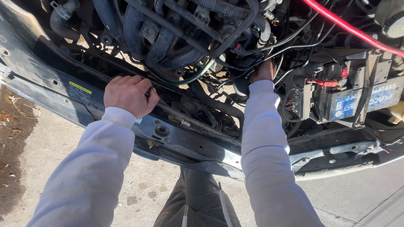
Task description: The person works in the open engine bay of a car, reaching into the engine compartment with both hands to manipulate wiring, connectors and components near the battery. They briefly use a screwdriver and continue adjusting parts in the engine bay throughout the episode.
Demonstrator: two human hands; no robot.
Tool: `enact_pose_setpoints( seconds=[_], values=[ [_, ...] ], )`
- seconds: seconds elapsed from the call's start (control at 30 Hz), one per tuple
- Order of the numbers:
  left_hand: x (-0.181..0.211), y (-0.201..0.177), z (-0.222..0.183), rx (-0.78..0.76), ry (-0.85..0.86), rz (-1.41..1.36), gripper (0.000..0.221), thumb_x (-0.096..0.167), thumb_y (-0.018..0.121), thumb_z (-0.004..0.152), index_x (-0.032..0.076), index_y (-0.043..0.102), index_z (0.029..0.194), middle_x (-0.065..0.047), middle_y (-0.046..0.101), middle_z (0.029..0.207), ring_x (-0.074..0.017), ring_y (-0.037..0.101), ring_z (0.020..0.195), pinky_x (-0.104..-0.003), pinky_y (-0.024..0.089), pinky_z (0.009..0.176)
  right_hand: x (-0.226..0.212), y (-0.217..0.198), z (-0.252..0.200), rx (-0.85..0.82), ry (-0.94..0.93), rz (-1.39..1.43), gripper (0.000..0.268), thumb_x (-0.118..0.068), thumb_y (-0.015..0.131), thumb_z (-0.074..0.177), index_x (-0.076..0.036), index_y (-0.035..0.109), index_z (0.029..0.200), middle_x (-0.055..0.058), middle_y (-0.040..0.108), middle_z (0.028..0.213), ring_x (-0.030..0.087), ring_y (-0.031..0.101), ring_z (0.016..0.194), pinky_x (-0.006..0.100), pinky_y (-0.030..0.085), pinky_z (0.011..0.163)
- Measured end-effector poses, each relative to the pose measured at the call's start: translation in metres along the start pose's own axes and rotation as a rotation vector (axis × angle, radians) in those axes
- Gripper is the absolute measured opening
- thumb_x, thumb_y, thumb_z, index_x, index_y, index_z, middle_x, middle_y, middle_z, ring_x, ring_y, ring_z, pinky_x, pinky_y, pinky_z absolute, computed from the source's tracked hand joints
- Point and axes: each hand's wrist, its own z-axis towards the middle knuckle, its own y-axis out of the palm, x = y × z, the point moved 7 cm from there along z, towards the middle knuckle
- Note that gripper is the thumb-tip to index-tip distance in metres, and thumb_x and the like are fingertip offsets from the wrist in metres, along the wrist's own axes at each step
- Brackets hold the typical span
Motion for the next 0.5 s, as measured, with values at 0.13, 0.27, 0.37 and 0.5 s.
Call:
enact_pose_setpoints(
  seconds=[0.13, 0.27, 0.37, 0.5],
  values=[
    [0.005, -0.01, 0.001, 0.043, -0.005, -0.046, 0.019, 0.027, 0.07, 0.084, 0.014, 0.07, 0.07, -0.001, 0.065, 0.067, -0.0211, 0.066, 0.067, -0.037, 0.053, 0.069, -0.017, 0.017, -0.035, 0.033, -0.13, -0.024, 0.014, -0.019, 0.063, 0.102, -0.011, 0.064, 0.114, 0.0, 0.063, 0.078, 0.011, 0.056, 0.06, 0.028, 0.043, 0.051],
    [0.007, -0.01, 0.002, 0.098, 0.029, -0.042, 0.02, 0.026, 0.068, 0.084, 0.013, 0.068, 0.069, -0.002, 0.066, 0.068, -0.0225, 0.066, 0.067, -0.038, 0.054, 0.069, -0.037, 0.031, -0.092, -0.008, -0.3, -0.103, 0.016, -0.01, 0.063, 0.1, -0.007, 0.066, 0.115, -0.001, 0.059, 0.075, 0.009, 0.05, 0.055, 0.025, 0.038, 0.047],
    [0.006, -0.01, 0.003, 0.062, -0.033, -0.026, 0.021, 0.027, 0.068, 0.083, 0.013, 0.069, 0.067, -0.001, 0.066, 0.067, -0.0247, 0.066, 0.065, -0.039, 0.054, 0.067, -0.052, 0.033, -0.132, -0.001, -0.404, -0.18, 0.02, -0.004, 0.062, 0.102, -0.002, 0.07, 0.12, 0.0, 0.067, 0.09, 0.004, 0.05, 0.065, 0.021, 0.036, 0.053],
    [0.006, -0.008, 0.002, 0.061, -0.035, -0.015, 0.023, 0.028, 0.066, 0.086, 0.013, 0.069, 0.068, -0.001, 0.067, 0.067, -0.0245, 0.066, 0.067, -0.038, 0.055, 0.068, -0.1, 0.045, -0.193, -0.08, -0.644, -0.171, 0.022, 0.0, 0.063, 0.1, -0.001, 0.068, 0.122, 0.001, 0.073, 0.115, 0.004, 0.065, 0.09, 0.019, 0.044, 0.065]
  ],
)
